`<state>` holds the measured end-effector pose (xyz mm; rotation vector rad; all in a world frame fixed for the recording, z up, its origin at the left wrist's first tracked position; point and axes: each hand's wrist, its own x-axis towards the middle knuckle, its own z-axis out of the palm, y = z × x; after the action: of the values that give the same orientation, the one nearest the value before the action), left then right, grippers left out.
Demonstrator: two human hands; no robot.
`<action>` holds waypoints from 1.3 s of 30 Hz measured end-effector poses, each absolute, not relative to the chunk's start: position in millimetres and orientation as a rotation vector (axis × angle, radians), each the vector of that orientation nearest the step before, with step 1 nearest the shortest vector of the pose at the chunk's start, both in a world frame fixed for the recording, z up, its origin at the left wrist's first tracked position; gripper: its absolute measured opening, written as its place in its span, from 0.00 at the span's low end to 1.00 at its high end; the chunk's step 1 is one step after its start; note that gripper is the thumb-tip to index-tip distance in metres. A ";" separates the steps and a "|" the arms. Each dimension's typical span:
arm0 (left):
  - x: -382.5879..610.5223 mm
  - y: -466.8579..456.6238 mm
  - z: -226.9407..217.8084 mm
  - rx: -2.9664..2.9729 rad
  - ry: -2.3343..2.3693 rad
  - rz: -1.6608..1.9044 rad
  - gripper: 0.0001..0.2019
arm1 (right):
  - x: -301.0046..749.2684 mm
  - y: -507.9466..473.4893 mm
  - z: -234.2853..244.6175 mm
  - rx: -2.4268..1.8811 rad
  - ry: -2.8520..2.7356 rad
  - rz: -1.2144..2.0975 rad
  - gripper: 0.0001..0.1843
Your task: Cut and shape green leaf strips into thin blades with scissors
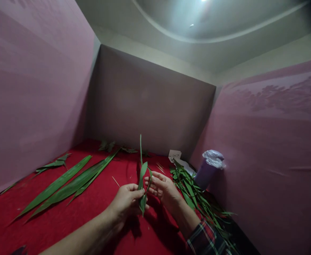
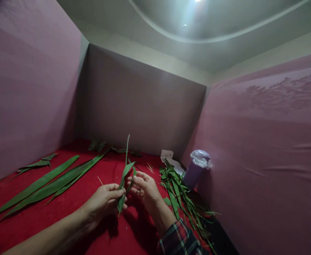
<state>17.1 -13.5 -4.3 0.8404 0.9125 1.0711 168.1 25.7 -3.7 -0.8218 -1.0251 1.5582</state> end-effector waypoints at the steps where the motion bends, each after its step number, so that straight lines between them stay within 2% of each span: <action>1: 17.8 -13.2 -6.1 0.814 0.924 1.034 0.10 | 170.0 25.0 -7.0 -0.824 -1.015 1.563 0.25; 9: 18.1 -8.2 -15.4 0.766 1.010 0.895 0.15 | 173.9 20.7 -17.4 -0.803 -0.967 1.641 0.18; 21: 23.8 -9.1 -31.2 0.971 1.001 0.780 0.18 | 164.6 17.8 -22.2 -0.845 -1.010 1.649 0.22; 39: 15.4 0.9 -24.4 0.913 1.000 1.019 0.17 | 155.4 12.0 -20.4 -0.901 -1.156 1.528 0.24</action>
<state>15.4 0.9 -24.4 0.9132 1.0004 1.0190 155.4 12.0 -20.4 -0.9011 -1.1559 1.5275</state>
